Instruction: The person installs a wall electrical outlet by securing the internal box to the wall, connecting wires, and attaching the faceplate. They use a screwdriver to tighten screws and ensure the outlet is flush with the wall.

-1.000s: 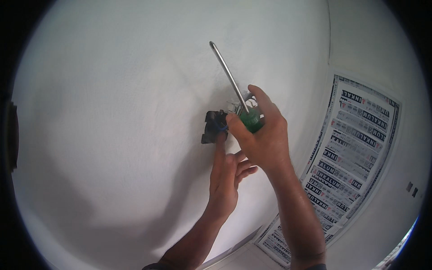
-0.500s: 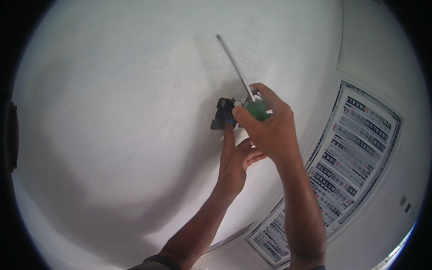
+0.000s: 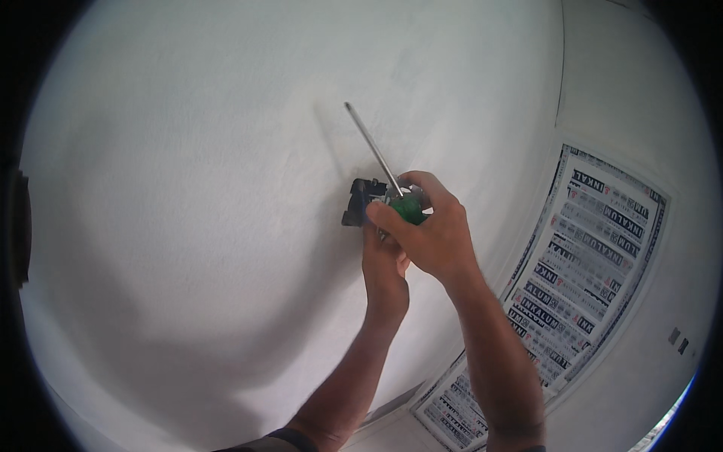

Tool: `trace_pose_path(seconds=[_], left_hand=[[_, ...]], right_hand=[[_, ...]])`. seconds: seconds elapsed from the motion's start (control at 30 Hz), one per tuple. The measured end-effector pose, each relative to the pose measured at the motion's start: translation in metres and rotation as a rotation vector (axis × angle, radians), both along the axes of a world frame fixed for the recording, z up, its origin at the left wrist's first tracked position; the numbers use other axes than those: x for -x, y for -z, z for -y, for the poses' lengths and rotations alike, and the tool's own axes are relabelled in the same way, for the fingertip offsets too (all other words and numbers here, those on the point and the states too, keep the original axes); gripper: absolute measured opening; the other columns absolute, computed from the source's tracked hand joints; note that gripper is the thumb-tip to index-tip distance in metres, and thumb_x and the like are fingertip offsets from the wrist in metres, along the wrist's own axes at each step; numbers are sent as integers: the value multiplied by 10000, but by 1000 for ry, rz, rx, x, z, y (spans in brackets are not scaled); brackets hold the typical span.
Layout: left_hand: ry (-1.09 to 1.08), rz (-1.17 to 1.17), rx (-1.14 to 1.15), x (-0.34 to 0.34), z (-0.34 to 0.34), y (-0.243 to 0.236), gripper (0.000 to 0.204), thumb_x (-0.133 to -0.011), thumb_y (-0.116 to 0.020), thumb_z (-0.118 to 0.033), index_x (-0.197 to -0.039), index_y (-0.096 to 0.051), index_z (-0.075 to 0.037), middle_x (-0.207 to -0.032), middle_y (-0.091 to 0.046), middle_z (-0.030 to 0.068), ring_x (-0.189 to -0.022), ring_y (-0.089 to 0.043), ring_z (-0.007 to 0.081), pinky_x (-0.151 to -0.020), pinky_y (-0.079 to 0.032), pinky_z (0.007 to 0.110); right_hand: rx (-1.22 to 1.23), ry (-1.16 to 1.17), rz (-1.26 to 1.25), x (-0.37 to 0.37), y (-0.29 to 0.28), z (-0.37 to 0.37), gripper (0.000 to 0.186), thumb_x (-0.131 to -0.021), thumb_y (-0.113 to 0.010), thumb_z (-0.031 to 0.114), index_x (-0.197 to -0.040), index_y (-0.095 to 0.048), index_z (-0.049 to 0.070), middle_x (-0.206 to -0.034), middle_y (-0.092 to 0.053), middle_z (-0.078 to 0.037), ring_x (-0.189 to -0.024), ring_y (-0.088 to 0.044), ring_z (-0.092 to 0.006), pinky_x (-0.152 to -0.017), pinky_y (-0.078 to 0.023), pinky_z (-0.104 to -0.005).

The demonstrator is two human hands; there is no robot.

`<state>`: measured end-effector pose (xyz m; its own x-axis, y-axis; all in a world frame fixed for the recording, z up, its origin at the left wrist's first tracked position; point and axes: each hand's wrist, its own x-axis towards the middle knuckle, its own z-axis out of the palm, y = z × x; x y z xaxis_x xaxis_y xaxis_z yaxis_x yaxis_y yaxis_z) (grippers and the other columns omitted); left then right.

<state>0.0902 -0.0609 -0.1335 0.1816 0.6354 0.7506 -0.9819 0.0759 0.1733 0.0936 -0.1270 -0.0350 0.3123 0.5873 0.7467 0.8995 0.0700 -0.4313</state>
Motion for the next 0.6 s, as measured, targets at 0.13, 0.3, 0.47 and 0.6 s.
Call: trace_pose_path(seconds=[0.13, 0.3, 0.47, 0.6], left_hand=[[-272, -39, 15, 1, 17, -3, 612, -1080, -366, -82, -1641, -136, 7, -1172, -642, 147, -919, -640, 121, -798, -521, 257], [-410, 0, 14, -6, 15, -1, 660, -1084, -413, -74, -1645, -75, 11, -1224, -682, 211, -1014, -699, 162, -812, -550, 267], [-305, -24, 27, 4, 10, -8, 698, -1082, -471, -100, -1636, -62, 11, -1251, -688, 242, -1117, -723, 242, -863, -574, 293], [-197, -70, -59, 5, -5, -5, 670, -1084, -476, -114, -1626, -101, 8, -1274, -665, 235, -1118, -716, 235, -857, -582, 297]], right_hand=[[-70, -64, -38, -16, 6, -5, 603, -842, -857, 363, -1238, -662, -49, -947, -735, -142, -799, -720, -186, -687, -582, -311], [-75, -148, -130, -10, 1, -7, 566, -831, -870, 315, -1213, -671, -53, -911, -725, -120, -745, -699, -159, -659, -572, -288], [-36, -125, -116, -6, -10, -2, 531, -833, -872, 281, -1192, -678, -59, -871, -713, -113, -718, -693, -152, -612, -554, -274], [-53, -143, -154, -4, -9, -6, 514, -838, -873, 241, -1197, -671, -65, -866, -707, -109, -720, -696, -150, -590, -553, -280]])
